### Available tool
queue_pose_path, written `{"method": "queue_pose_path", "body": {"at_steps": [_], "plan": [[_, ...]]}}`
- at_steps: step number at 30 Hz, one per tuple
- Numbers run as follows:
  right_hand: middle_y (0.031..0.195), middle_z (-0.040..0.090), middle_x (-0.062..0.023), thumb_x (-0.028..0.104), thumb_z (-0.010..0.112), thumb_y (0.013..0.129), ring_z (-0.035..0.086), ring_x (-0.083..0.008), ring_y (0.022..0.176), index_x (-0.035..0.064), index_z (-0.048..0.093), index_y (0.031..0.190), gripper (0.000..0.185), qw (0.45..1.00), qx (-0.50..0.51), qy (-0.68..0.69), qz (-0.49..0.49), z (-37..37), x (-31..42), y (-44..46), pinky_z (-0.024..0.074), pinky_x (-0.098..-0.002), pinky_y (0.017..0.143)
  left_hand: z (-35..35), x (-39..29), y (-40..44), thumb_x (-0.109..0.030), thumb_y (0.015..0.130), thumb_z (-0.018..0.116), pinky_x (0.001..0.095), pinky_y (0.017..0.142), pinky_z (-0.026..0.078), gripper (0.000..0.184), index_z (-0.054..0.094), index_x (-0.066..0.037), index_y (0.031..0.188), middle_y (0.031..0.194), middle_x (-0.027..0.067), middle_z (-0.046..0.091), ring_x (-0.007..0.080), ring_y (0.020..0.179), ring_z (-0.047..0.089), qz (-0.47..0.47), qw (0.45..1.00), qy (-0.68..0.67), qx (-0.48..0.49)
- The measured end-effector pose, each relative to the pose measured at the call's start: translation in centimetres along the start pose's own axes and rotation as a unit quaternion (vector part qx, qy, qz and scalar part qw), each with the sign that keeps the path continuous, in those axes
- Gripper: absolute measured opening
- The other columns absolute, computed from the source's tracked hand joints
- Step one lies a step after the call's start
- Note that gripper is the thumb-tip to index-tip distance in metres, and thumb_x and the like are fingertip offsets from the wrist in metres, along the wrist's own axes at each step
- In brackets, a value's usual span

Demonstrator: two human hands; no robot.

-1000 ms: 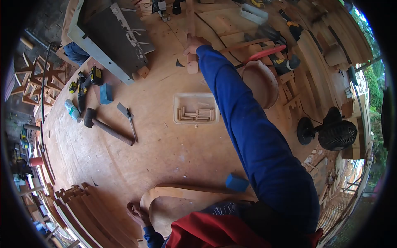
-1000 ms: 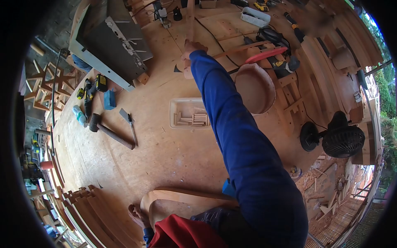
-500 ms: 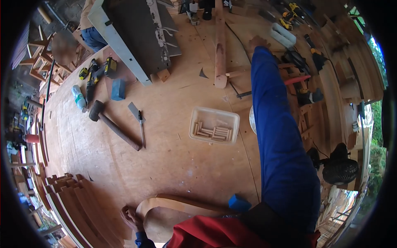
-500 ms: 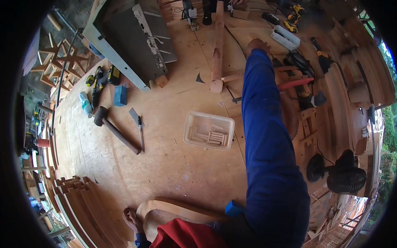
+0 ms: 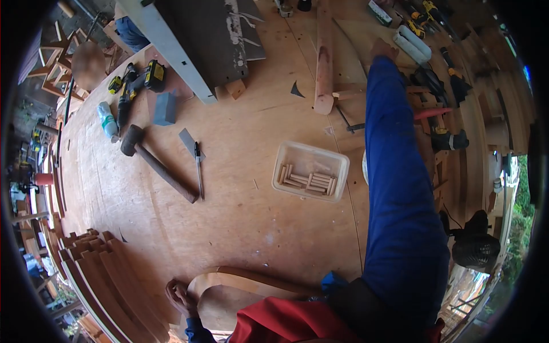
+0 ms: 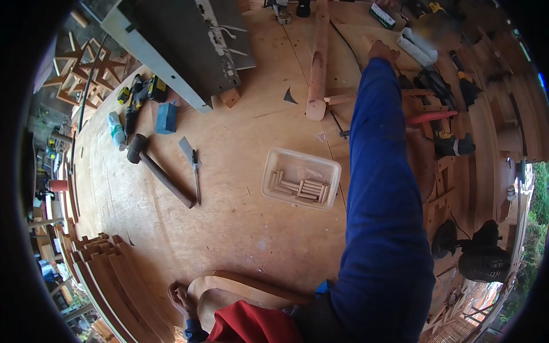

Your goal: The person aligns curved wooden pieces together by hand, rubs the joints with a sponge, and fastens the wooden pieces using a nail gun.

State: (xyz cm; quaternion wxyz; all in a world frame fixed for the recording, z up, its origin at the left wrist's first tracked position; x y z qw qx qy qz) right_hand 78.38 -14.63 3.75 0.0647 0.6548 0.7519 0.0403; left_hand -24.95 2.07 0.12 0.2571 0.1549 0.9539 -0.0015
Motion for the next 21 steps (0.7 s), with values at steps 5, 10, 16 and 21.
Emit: {"method": "queue_pose_path", "body": {"at_steps": [5, 10, 16, 21], "plan": [[0.162, 0.045, -0.0056, 0.034, 0.043, 0.104, 0.027, -0.0361, 0.155, 0.0174, 0.053, 0.151, 0.051, 0.988, -0.095, -0.119, -0.004, -4.9, -1.4, -2.9, 0.0188, -0.0524, 0.124, 0.0, 0.7, 0.0, -0.048, 0.101, 0.047, 0.0472, 0.094, 0.046, 0.053, 0.064, 0.001, 0.112, 0.113, 0.0207, 0.064, 0.0377, 0.106, 0.059, 0.011, 1.0, -0.021, -0.004], [0.16, 0.043, -0.0136, 0.038, 0.048, 0.103, 0.032, -0.0307, 0.152, 0.0074, 0.046, 0.152, 0.058, 0.906, -0.298, -0.2, -0.225, -5.5, 1.2, -4.0, 0.0214, -0.0498, 0.125, 0.3, -0.1, 0.1, -0.053, 0.1, 0.047, 0.0486, 0.09, 0.045, 0.057, 0.062, 0.001, 0.108, 0.103, 0.0198, 0.06, 0.0369, 0.098, 0.056, 0.007, 0.999, -0.037, -0.007], [0.165, 0.036, -0.0107, 0.036, 0.051, 0.098, 0.02, -0.0295, 0.157, 0.0154, 0.049, 0.153, 0.058, 0.986, -0.048, -0.16, -0.022, -11.0, -7.6, -4.2, 0.0134, -0.0486, 0.127, 0.1, -0.4, 0.3, -0.049, 0.099, 0.047, 0.0493, 0.091, 0.044, 0.056, 0.062, 0.003, 0.113, 0.104, 0.0224, 0.061, 0.0392, 0.101, 0.056, 0.007, 1.0, -0.004, -0.002], [0.167, 0.031, -0.014, 0.044, 0.06, 0.093, 0.011, -0.0387, 0.158, 0.0159, 0.052, 0.15, 0.064, 0.999, -0.024, -0.033, 0.007, -15.4, -10.9, -12.7, 0.0096, -0.0562, 0.126, -0.1, -0.6, -0.1, -0.046, 0.099, 0.049, 0.0497, 0.092, 0.043, 0.051, 0.062, 0.002, 0.114, 0.104, 0.0226, 0.061, 0.0391, 0.101, 0.056, 0.005, 1.0, -0.003, -0.011]]}}
Point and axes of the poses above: each hand's wrist, its own y-axis towards the middle knuckle, its own z-axis out of the palm, x = y × z, the point moved 2 cm from there along y, towards the middle knuckle
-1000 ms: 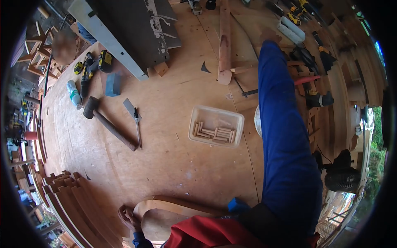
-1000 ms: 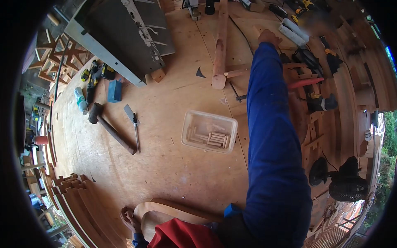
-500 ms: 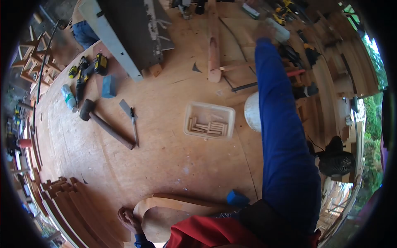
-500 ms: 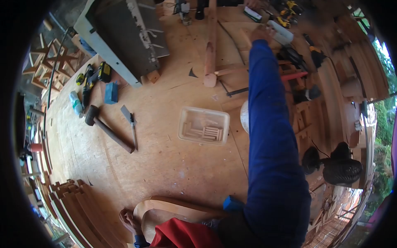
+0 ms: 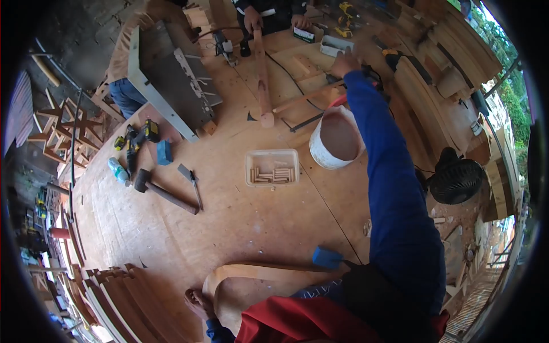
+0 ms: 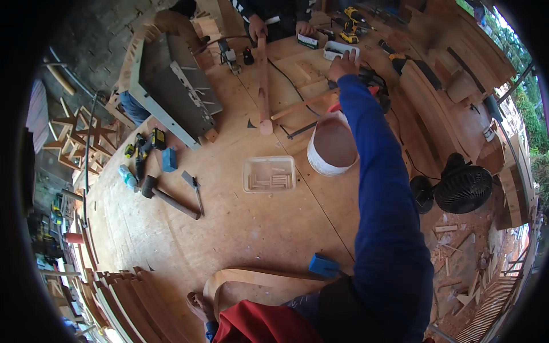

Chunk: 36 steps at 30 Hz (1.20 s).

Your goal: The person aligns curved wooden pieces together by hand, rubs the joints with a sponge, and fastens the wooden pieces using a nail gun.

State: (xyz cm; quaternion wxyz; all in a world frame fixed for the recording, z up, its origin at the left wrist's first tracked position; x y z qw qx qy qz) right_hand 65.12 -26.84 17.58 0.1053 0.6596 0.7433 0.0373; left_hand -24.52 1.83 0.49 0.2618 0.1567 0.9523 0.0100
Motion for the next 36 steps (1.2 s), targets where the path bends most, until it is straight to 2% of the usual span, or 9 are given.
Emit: {"method": "queue_pose_path", "body": {"at_steps": [3, 6, 7, 9, 12, 15, 19, 23, 36], "plan": [[0.156, 0.044, -0.0192, 0.034, 0.071, 0.088, 0.022, -0.0444, 0.153, 0.0096, 0.063, 0.136, 0.054, 0.96, -0.113, 0.208, -0.147, -3.7, 0.2, -11.4, 0.0188, -0.0573, 0.124, 0.5, 1.0, 0.2, -0.036, 0.098, 0.054, 0.0498, 0.095, 0.043, 0.043, 0.061, 0.001, 0.117, 0.107, 0.0236, 0.062, 0.0395, 0.105, 0.056, -0.006, 0.999, -0.033, -0.008], [0.144, 0.056, -0.0196, 0.025, 0.076, 0.088, 0.051, -0.0367, 0.137, 0.0081, 0.06, 0.137, 0.055, 0.841, 0.077, 0.473, -0.251, -8.9, -2.3, -24.9, 0.0432, -0.0421, 0.111, 0.5, 1.7, 0.1, -0.032, 0.096, 0.057, 0.0509, 0.099, 0.042, 0.041, 0.06, 0.001, 0.121, 0.117, 0.0229, 0.062, 0.0398, 0.112, 0.055, 0.127, 0.987, 0.047, -0.081], [0.137, 0.061, -0.0183, 0.022, 0.077, 0.088, 0.06, -0.0313, 0.128, 0.006, 0.062, 0.135, 0.052, 0.827, -0.006, 0.432, -0.36, -7.2, -3.3, -27.9, 0.0475, -0.0393, 0.106, -0.4, -0.5, -0.3, -0.028, 0.094, 0.061, 0.0522, 0.1, 0.042, 0.04, 0.06, 0.0, 0.123, 0.121, 0.0229, 0.061, 0.041, 0.113, 0.054, 0.18, 0.982, 0.035, -0.054], [0.131, 0.065, -0.0189, 0.021, 0.078, 0.089, 0.064, -0.0326, 0.121, 0.0034, 0.064, 0.13, 0.047, 0.777, 0.152, 0.497, -0.354, -8.1, -6.3, -36.3, 0.0488, -0.0397, 0.104, -2.8, -8.6, -2.5, -0.015, 0.09, 0.072, 0.0442, 0.103, 0.044, 0.043, 0.059, -0.001, 0.13, 0.13, 0.0162, 0.062, 0.0298, 0.121, 0.056, 0.114, 0.959, -0.205, 0.156], [0.127, 0.065, -0.0207, 0.025, 0.076, 0.089, 0.061, -0.0369, 0.121, 0.0016, 0.066, 0.123, 0.042, 0.769, 0.208, 0.518, -0.311, -6.6, -10.6, -45.7, 0.0486, -0.0411, 0.104, -7.7, -18.7, -6.4, -0.017, 0.093, 0.074, 0.0405, 0.112, 0.04, 0.052, 0.056, 0.0, 0.139, 0.14, 0.0145, 0.059, 0.0268, 0.135, 0.05, 0.174, 0.766, -0.276, 0.554], [0.129, 0.064, -0.0193, 0.02, 0.075, 0.089, 0.06, -0.0366, 0.123, 0.0022, 0.066, 0.123, 0.039, 0.803, 0.178, 0.526, -0.218, -0.9, -13.8, -52.7, 0.0477, -0.0414, 0.105, -12.3, -26.1, -9.6, -0.04, 0.097, 0.069, 0.0468, 0.116, 0.035, 0.064, 0.054, 0.002, 0.144, 0.145, 0.0192, 0.056, 0.0347, 0.14, 0.047, 0.306, 0.522, -0.338, 0.721], [0.136, 0.059, -0.0177, 0.011, 0.071, 0.089, 0.052, -0.0371, 0.133, 0.0041, 0.065, 0.125, 0.038, 0.866, 0.063, 0.46, -0.188, 0.4, -16.1, -57.2, 0.0418, -0.0449, 0.112, -15.3, -29.6, -12.2, -0.057, 0.096, 0.065, 0.0548, 0.107, 0.037, 0.08, 0.052, 0.005, 0.145, 0.144, 0.0277, 0.052, 0.0433, 0.128, 0.05, 0.468, 0.303, -0.44, 0.704], [0.145, 0.052, -0.017, 0.008, 0.067, 0.089, 0.043, -0.0381, 0.141, 0.0063, 0.062, 0.131, 0.042, 0.885, 0.006, 0.417, -0.207, -0.5, -16.6, -59.6, 0.0341, -0.0483, 0.118, -19.5, -33.0, -16.1, -0.031, 0.1, 0.07, 0.0532, 0.108, 0.038, 0.061, 0.051, 0.005, 0.145, 0.143, 0.0286, 0.051, 0.0425, 0.125, 0.052, 0.383, 0.173, -0.53, 0.737], [0.147, 0.048, -0.0189, 0.009, 0.068, 0.09, 0.044, -0.0381, 0.14, 0.0064, 0.06, 0.134, 0.045, 0.851, 0.038, 0.461, -0.25, 0.6, -12.8, -62.5, 0.0368, -0.0484, 0.117, -25.7, -36.8, -23.2, -0.027, 0.101, 0.068, 0.0392, 0.083, 0.042, 0.035, 0.068, 0.003, 0.118, 0.118, 0.0204, 0.055, 0.0309, 0.1, 0.057, 0.279, 0.121, -0.771, 0.559]]}}
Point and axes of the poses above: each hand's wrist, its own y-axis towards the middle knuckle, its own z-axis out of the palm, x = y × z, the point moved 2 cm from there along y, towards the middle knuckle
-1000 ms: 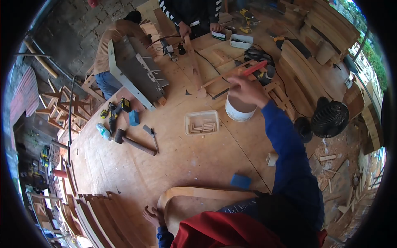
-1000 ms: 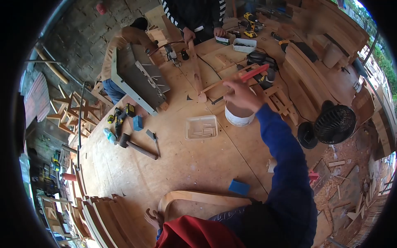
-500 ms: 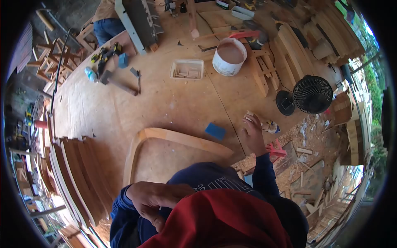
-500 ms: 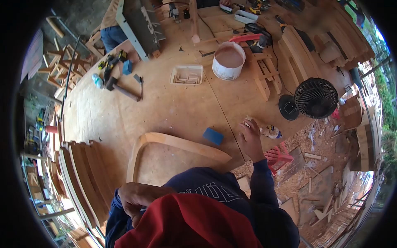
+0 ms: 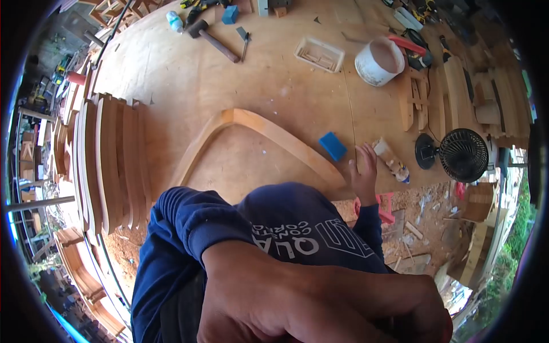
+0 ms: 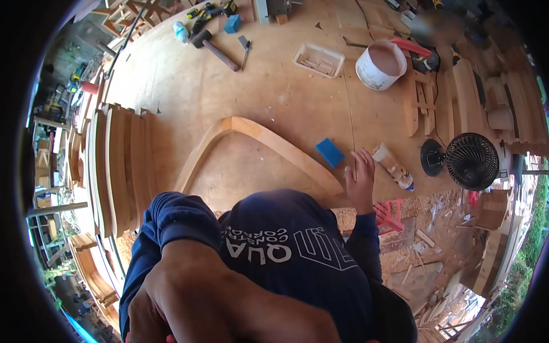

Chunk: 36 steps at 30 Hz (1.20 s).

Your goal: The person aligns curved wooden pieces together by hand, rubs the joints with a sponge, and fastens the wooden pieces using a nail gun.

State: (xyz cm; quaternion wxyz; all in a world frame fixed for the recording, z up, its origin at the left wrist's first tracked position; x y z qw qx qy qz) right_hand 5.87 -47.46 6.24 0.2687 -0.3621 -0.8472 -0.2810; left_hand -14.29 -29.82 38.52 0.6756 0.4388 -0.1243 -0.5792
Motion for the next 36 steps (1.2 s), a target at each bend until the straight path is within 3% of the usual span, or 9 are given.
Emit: {"method": "queue_pose_path", "body": {"at_steps": [10, 21, 23, 25, 27, 30, 33, 34, 36], "plan": [[0.15, 0.044, -0.0203, 0.009, 0.067, 0.09, 0.041, -0.0393, 0.142, 0.0081, 0.06, 0.135, 0.046, 0.999, -0.009, 0.033, 0.039, 0.4, 0.0, 1.0, 0.0349, -0.0491, 0.117, -1.8, -2.5, 2.7, -0.023, 0.103, 0.065, 0.0298, 0.061, 0.042, 0.028, 0.075, 0.004, 0.103, 0.095, 0.014, 0.057, 0.0209, 0.076, 0.058, -0.003, 0.995, 0.085, 0.051], [0.151, 0.043, -0.0205, 0.009, 0.067, 0.088, 0.041, -0.0401, 0.142, 0.011, 0.057, 0.138, 0.051, 0.999, -0.027, 0.02, 0.031, 1.4, -0.2, 0.3, 0.0328, -0.0494, 0.118, -2.4, -4.6, 3.8, -0.024, 0.099, 0.072, 0.0265, 0.066, 0.045, 0.021, 0.084, -0.007, 0.098, 0.101, 0.0113, 0.056, 0.0161, 0.085, 0.059, -0.023, 0.957, 0.281, 0.067], [0.151, 0.043, -0.0205, 0.009, 0.068, 0.087, 0.04, -0.0403, 0.142, 0.0118, 0.056, 0.139, 0.053, 0.999, -0.022, 0.024, 0.028, 1.4, 0.2, 0.1, 0.0322, -0.0498, 0.118, -2.4, -5.1, 2.7, -0.015, 0.095, 0.075, 0.0315, 0.06, 0.045, 0.016, 0.079, -0.004, 0.085, 0.1, 0.014, 0.058, 0.0191, 0.074, 0.057, -0.049, 0.973, 0.222, 0.039], [0.15, 0.044, -0.0207, 0.009, 0.069, 0.088, 0.041, -0.0403, 0.142, 0.0107, 0.057, 0.139, 0.052, 0.999, -0.026, 0.011, 0.047, 1.2, 0.3, -0.2, 0.0338, -0.0487, 0.118, -2.8, -5.8, 1.8, -0.008, 0.094, 0.073, 0.035, 0.059, 0.047, 0.009, 0.076, -0.001, 0.09, 0.102, 0.0177, 0.06, 0.0236, 0.074, 0.057, -0.064, 0.972, 0.22, 0.047], [0.15, 0.044, -0.0208, 0.01, 0.069, 0.088, 0.041, -0.0403, 0.142, 0.0099, 0.058, 0.138, 0.051, 0.998, -0.023, 0.005, 0.053, 1.0, 0.0, -0.3, 0.0346, -0.0482, 0.117, -3.5, -6.1, 0.5, -0.003, 0.097, 0.066, 0.037, 0.065, 0.051, 0.019, 0.074, 0.002, 0.114, 0.105, 0.0224, 0.062, 0.0297, 0.085, 0.06, -0.059, 0.953, 0.284, 0.083], [0.151, 0.043, -0.0202, 0.011, 0.069, 0.089, 0.039, -0.04, 0.143, 0.0099, 0.058, 0.139, 0.052, 0.998, -0.034, 0.008, 0.046, 1.1, -0.8, -0.5, 0.0336, -0.0489, 0.118, -5.3, -6.4, -2.2, -0.007, 0.093, 0.073, 0.0432, 0.074, 0.052, 0.021, 0.075, 0.001, 0.113, 0.119, 0.0265, 0.057, 0.0326, 0.097, 0.06, -0.028, 0.912, 0.394, 0.108], [0.151, 0.043, -0.0189, 0.012, 0.07, 0.088, 0.038, -0.0392, 0.143, 0.0108, 0.057, 0.139, 0.052, 0.998, -0.038, 0.019, 0.049, 1.6, -1.7, -1.5, 0.0316, -0.05, 0.118, -6.7, -8.5, -6.9, -0.018, 0.088, 0.081, 0.0429, 0.081, 0.051, 0.039, 0.073, 0.001, 0.122, 0.131, 0.0288, 0.049, 0.0327, 0.102, 0.06, -0.091, 0.927, 0.359, -0.054], [0.151, 0.043, -0.0187, 0.013, 0.07, 0.088, 0.039, -0.0392, 0.143, 0.0106, 0.058, 0.138, 0.052, 0.998, -0.033, 0.012, 0.052, 1.6, -1.8, -1.6, 0.0317, -0.05, 0.118, -7.8, -9.0, -8.8, -0.029, 0.082, 0.087, 0.0397, 0.084, 0.05, 0.061, 0.067, 0.002, 0.13, 0.135, 0.0289, 0.046, 0.0323, 0.104, 0.06, -0.071, 0.912, 0.381, -0.134], [0.151, 0.044, -0.0184, 0.015, 0.072, 0.088, 0.04, -0.0391, 0.142, 0.0103, 0.059, 0.137, 0.051, 0.998, -0.025, 0.005, 0.05, 2.0, -1.9, -2.0, 0.0321, -0.05, 0.118, -10.9, -11.2, -13.2, -0.035, 0.081, 0.088, 0.0373, 0.089, 0.05, 0.08, 0.056, 0.004, 0.143, 0.141, 0.0203, 0.052, 0.0256, 0.108, 0.061, -0.095, 0.808, 0.474, -0.338]]}}
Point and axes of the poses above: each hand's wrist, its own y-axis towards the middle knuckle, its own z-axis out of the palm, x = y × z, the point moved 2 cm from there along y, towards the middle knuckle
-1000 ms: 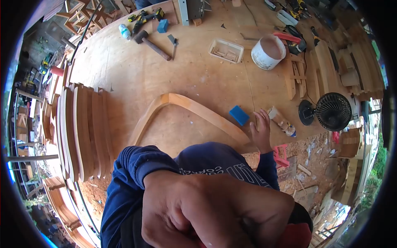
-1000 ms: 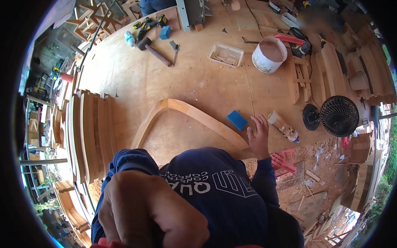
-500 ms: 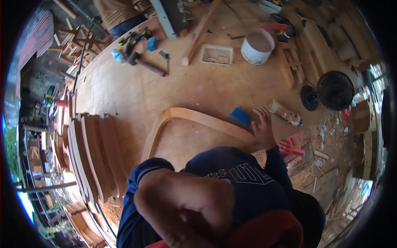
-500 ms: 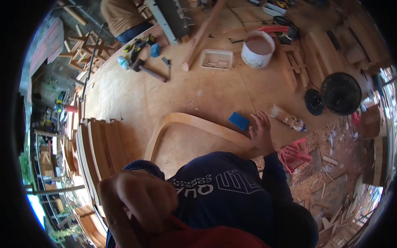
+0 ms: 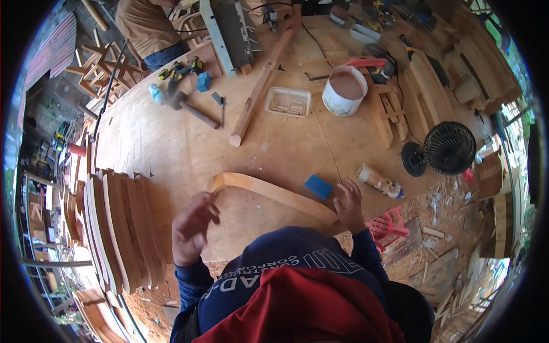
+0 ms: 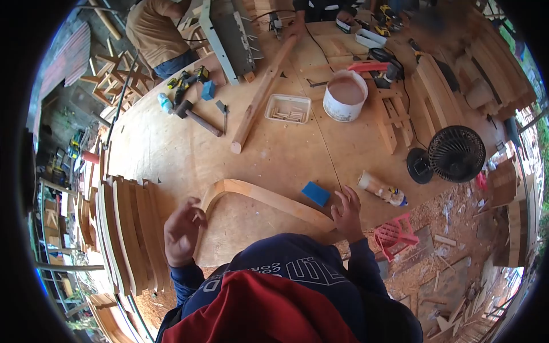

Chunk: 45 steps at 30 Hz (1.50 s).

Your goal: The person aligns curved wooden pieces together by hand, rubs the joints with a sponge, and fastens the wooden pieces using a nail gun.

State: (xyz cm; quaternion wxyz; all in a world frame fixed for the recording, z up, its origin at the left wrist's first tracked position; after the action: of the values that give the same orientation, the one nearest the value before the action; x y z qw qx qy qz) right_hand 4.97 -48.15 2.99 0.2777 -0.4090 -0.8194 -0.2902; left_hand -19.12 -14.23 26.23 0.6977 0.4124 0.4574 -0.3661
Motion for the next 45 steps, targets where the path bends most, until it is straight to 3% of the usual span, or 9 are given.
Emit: {"method": "queue_pose_path", "body": {"at_steps": [2, 7, 11, 14, 24, 27, 30, 36, 45], "plan": [[0.151, 0.044, -0.0183, 0.018, 0.074, 0.087, 0.041, -0.039, 0.141, 0.0101, 0.06, 0.136, 0.051, 1.0, 0.003, 0.002, -0.013, 1.0, -0.3, -0.1, 0.0325, -0.05, 0.118, -5.5, 4.0, -1.2, -0.029, 0.084, 0.085, 0.0355, 0.095, 0.05, 0.076, 0.054, 0.003, 0.145, 0.143, 0.0157, 0.058, 0.0229, 0.115, 0.061, -0.072, 0.972, 0.135, -0.178], [0.15, 0.043, -0.0192, 0.029, 0.077, 0.086, 0.042, -0.0395, 0.14, 0.01, 0.06, 0.136, 0.056, 0.995, 0.07, 0.004, -0.069, 2.2, 2.4, 0.1, 0.0357, -0.0503, 0.115, -20.3, 15.0, -11.6, -0.036, 0.078, 0.089, 0.048, 0.105, 0.046, 0.09, 0.047, -0.004, 0.151, 0.148, 0.0223, 0.048, 0.0381, 0.132, 0.05, -0.098, 0.749, 0.621, -0.211], [0.15, 0.042, -0.0228, 0.034, 0.076, 0.087, 0.041, -0.042, 0.14, 0.0079, 0.056, 0.14, 0.063, 0.996, 0.056, -0.009, -0.068, 2.9, 3.6, -0.8, 0.0387, -0.0512, 0.113, -22.3, 17.3, -17.1, -0.046, 0.071, 0.09, 0.0541, 0.113, 0.037, 0.103, 0.042, -0.004, 0.152, 0.148, 0.0232, 0.045, 0.0437, 0.135, 0.042, -0.207, 0.7, 0.662, -0.17], [0.151, 0.039, -0.0265, 0.036, 0.075, 0.087, 0.039, -0.0446, 0.142, 0.0059, 0.051, 0.144, 0.07, 0.996, 0.043, 0.019, -0.071, 3.3, 3.1, -1.2, 0.0371, -0.0526, 0.115, -22.6, 17.4, -18.9, -0.046, 0.079, 0.082, 0.0522, 0.114, 0.037, 0.089, 0.046, -0.003, 0.148, 0.144, 0.0232, 0.05, 0.0424, 0.135, 0.044, -0.148, 0.654, 0.72, -0.179], [0.148, 0.036, -0.0308, 0.026, 0.07, 0.088, 0.041, -0.0459, 0.137, -0.0037, 0.038, 0.147, 0.073, 0.997, -0.025, 0.002, -0.07, 4.3, 2.1, -2.2, 0.0352, -0.0549, 0.115, -23.4, 18.0, -19.0, -0.041, 0.088, 0.07, 0.0497, 0.114, 0.036, 0.072, 0.047, -0.006, 0.146, 0.146, 0.0144, 0.054, 0.0356, 0.138, 0.045, -0.177, 0.645, 0.723, -0.172], [0.146, 0.039, -0.0292, 0.025, 0.07, 0.089, 0.044, -0.0453, 0.135, -0.0032, 0.044, 0.142, 0.065, 0.998, -0.046, 0.018, -0.037, 4.4, 2.7, -2.5, 0.0387, -0.0541, 0.113, -23.0, 17.6, -19.1, -0.042, 0.09, 0.069, 0.0496, 0.114, 0.036, 0.072, 0.047, -0.005, 0.147, 0.146, 0.0151, 0.054, 0.0367, 0.138, 0.045, -0.17, 0.65, 0.72, -0.174], [0.143, 0.043, -0.0255, 0.022, 0.07, 0.089, 0.047, -0.0441, 0.132, -0.0013, 0.053, 0.135, 0.054, 0.984, -0.072, -0.133, -0.089, 4.4, 3.6, -3.0, 0.0419, -0.0524, 0.11, -23.3, 18.0, -19.0, -0.043, 0.089, 0.069, 0.05, 0.115, 0.035, 0.073, 0.046, -0.005, 0.147, 0.146, 0.0155, 0.053, 0.037, 0.139, 0.044, -0.177, 0.65, 0.718, -0.178], [0.14, 0.049, -0.0192, 0.016, 0.077, 0.083, 0.049, -0.0389, 0.132, 0.0033, 0.06, 0.129, 0.051, 0.991, 0.047, -0.05, -0.117, 8.7, 11.6, -4.0, 0.0408, -0.052, 0.111, -24.0, 16.7, -19.9, -0.037, 0.081, 0.077, 0.0512, 0.117, 0.033, 0.082, 0.043, -0.004, 0.148, 0.147, 0.0199, 0.05, 0.0383, 0.14, 0.042, -0.142, 0.722, 0.654, -0.175], [0.14, 0.051, -0.0136, 0.024, 0.082, 0.08, 0.046, -0.037, 0.131, 0.0077, 0.055, 0.138, 0.066, 0.956, 0.105, -0.173, -0.213, 21.8, 22.9, 7.1, 0.0352, -0.051, 0.113, -26.4, 13.4, -23.5, -0.036, 0.08, 0.079, 0.0502, 0.117, 0.032, 0.083, 0.044, 0.0, 0.146, 0.145, 0.0213, 0.05, 0.0393, 0.138, 0.044, -0.095, 0.743, 0.65, -0.129]]}}
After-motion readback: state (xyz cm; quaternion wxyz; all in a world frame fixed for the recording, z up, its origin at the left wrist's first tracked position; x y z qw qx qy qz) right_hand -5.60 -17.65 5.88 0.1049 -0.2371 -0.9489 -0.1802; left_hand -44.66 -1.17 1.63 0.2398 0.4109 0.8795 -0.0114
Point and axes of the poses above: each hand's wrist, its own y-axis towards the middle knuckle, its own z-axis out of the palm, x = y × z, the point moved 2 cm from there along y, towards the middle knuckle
